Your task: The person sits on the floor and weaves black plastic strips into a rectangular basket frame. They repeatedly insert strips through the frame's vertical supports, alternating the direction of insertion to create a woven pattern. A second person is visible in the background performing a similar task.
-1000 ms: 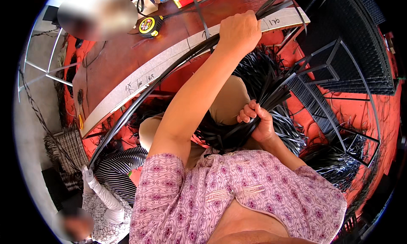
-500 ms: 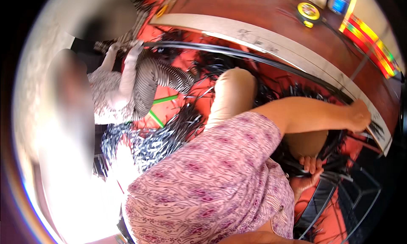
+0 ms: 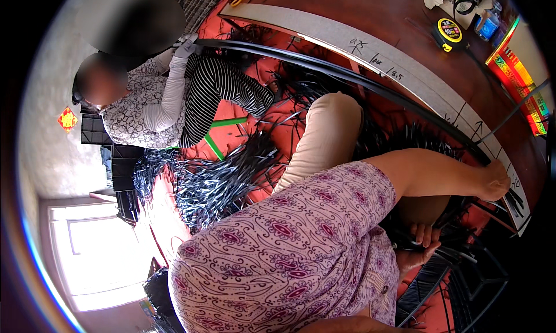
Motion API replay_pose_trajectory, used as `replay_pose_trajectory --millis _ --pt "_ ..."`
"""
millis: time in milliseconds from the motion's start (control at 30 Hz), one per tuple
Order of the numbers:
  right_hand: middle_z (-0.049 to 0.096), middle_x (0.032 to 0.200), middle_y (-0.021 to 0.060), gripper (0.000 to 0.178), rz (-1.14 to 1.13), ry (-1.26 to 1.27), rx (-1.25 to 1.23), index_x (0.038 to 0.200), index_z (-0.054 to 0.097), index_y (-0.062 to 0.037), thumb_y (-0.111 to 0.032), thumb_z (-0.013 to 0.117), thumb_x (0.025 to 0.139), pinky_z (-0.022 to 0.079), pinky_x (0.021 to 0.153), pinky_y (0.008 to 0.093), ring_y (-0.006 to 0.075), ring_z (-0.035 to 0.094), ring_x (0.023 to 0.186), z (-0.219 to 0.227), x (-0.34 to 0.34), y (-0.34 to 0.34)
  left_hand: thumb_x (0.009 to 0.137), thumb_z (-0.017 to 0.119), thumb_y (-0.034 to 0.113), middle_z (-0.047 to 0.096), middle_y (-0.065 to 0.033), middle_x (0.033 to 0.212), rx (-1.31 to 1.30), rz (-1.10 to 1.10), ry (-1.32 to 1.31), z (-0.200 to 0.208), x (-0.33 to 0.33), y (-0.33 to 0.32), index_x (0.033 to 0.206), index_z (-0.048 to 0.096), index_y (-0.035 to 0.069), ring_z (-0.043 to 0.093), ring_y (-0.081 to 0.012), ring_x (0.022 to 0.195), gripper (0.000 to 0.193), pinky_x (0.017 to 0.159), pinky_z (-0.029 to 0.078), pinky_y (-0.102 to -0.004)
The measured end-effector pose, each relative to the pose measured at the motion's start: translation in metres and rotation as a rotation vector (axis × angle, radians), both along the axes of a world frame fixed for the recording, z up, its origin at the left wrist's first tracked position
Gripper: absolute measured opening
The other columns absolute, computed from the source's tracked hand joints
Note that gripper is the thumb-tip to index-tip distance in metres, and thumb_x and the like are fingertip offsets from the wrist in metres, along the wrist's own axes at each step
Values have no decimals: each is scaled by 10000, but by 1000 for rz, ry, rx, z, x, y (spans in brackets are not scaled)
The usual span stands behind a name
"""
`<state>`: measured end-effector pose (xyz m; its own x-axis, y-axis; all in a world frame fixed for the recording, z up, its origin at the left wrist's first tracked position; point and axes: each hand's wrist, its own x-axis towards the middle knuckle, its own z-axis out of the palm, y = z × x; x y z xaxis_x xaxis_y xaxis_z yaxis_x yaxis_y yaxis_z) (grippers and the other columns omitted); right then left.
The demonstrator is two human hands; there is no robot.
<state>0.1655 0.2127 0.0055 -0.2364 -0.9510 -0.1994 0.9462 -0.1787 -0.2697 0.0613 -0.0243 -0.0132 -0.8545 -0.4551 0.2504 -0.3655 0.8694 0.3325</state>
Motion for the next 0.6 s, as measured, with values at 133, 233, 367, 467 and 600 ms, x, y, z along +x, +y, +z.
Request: replay_pose_trajectory --millis 133,233,367,467,600 --pt "368 647 -73 336 -9 -29 7 763 351 -187 -291 624 929 322 662 293 99 394 613 0 6 -3 781 576 221 680 -113 736 -50 -6 -14 -4 2 -3 805 631 1 689 -284 704 228 573 512 -421" --pt "368 649 -70 335 -14 -32 5 768 349 -186 -290 622 931 326 668 297 102 395 617 -1 8 -3 788 567 218 677 -114 731 -49 -8 16 -7 5 -4 800 633 -2 689 -285 718 229 586 513 -427" --pt "369 648 -66 331 3 -32 -26 773 347 -185 -289 617 935 327 675 299 102 394 622 1 9 -5 788 570 215 673 -111 719 25 51 36 -5 6 -4 773 639 3 689 -278 721 224 581 504 -424" --pt "371 645 -67 327 9 -11 -9 772 350 -186 -290 613 938 328 680 300 102 395 625 -4 6 -2 786 573 220 673 -111 714 -7 -16 9 3 13 -4 759 641 9 687 -274 699 224 554 489 -418" --pt "373 642 -69 323 4 -22 -10 773 356 -186 -291 614 938 326 669 291 98 393 620 -3 7 -3 785 572 228 672 -107 709 -26 27 32 -1 13 -4 764 642 16 682 -271 667 224 530 474 -415"
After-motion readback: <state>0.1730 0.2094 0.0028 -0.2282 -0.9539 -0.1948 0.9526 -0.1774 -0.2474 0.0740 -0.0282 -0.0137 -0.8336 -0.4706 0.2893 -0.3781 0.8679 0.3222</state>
